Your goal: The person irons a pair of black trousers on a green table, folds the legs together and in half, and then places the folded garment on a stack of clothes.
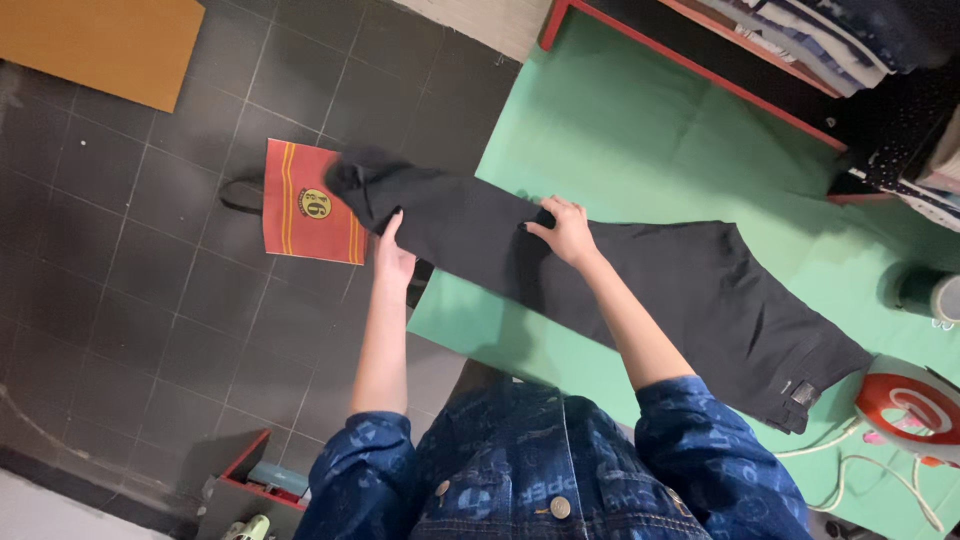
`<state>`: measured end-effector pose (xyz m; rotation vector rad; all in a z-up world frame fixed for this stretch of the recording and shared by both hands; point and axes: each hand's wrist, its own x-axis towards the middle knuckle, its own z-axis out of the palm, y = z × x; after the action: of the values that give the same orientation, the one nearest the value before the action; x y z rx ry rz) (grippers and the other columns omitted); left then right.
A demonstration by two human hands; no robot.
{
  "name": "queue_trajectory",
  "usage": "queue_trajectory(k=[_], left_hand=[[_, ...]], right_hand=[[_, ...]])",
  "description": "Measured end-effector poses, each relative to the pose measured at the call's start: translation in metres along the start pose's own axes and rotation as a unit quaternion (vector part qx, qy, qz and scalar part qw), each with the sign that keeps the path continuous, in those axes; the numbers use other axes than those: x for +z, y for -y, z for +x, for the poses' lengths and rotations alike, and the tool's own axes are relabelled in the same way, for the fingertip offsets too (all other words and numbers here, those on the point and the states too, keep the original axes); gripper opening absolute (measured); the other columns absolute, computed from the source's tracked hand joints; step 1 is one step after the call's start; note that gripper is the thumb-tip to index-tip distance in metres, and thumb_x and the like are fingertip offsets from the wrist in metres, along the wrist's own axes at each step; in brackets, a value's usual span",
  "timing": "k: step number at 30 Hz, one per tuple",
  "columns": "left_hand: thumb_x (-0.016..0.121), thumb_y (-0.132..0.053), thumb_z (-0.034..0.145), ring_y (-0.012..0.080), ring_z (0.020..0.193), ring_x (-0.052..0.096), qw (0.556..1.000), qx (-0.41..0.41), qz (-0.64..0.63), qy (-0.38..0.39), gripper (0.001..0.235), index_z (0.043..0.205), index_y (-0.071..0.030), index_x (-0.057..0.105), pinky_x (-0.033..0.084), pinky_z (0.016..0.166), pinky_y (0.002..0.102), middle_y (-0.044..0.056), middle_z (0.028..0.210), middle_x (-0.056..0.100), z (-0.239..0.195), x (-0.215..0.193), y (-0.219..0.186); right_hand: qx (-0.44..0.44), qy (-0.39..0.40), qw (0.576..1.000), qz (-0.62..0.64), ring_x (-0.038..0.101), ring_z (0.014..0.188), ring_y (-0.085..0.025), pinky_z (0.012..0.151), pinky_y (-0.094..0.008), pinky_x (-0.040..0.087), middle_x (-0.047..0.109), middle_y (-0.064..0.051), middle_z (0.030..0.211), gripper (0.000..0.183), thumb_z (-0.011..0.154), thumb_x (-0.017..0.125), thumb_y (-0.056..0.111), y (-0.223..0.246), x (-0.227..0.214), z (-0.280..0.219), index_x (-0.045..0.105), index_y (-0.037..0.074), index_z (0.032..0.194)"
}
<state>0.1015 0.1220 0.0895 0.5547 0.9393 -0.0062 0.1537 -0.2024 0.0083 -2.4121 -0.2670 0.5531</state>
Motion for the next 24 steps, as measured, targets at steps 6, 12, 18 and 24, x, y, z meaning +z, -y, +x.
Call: queue_trajectory(k=[6,12,18,24], left_hand=[[0.082,-0.007,0.087,0.0376,0.129,0.056,0.958,0.185,0.208,0.062,0.056,0.137,-0.008,0.056,0.047,0.108,0.052,0.022,0.137,0.059,-0.014,0.004,0.023],[0.085,-0.006,0.08,0.0351,0.11,0.067,0.815,0.331,0.444,0.172,0.038,0.115,-0.003,0.069,0.055,0.094,0.049,0.022,0.108,0.072,-0.05,0.038,0.054],[0.076,-0.002,0.087,0.0253,0.103,0.065,0.758,0.424,0.454,0.198,0.024,0.108,-0.01,0.068,0.051,0.093,0.041,0.011,0.101,0.064,-0.091,0.054,0.067],[0.076,0.0,0.086,0.025,0.095,0.065,0.742,0.462,0.457,0.166,0.017,0.098,-0.008,0.069,0.053,0.088,0.039,0.009,0.092,0.059,-0.086,0.036,0.075]], right_hand=[[-0.067,-0.118,0.988,0.072,0.06,0.121,-0.032,0.102,-0.05,0.049,0.051,-0.007,0.122,0.053,0.086,0.082,0.017,0.077,-0.048,-0.031,0.054,0.013,0.13],[-0.119,-0.145,0.932,0.312,0.062,0.103,-0.026,0.085,-0.039,0.057,0.057,-0.012,0.113,0.043,0.095,0.066,0.006,0.141,-0.089,-0.076,0.052,0.004,0.136],[-0.146,-0.086,0.962,0.212,0.07,0.085,-0.021,0.079,-0.036,0.057,0.066,-0.004,0.089,0.019,0.096,0.075,0.019,0.157,-0.128,-0.11,0.066,0.009,0.108],[-0.167,-0.078,0.972,0.145,0.067,0.072,-0.025,0.074,-0.038,0.053,0.066,-0.008,0.073,0.017,0.093,0.075,0.018,0.149,-0.147,-0.112,0.062,0.009,0.087]])
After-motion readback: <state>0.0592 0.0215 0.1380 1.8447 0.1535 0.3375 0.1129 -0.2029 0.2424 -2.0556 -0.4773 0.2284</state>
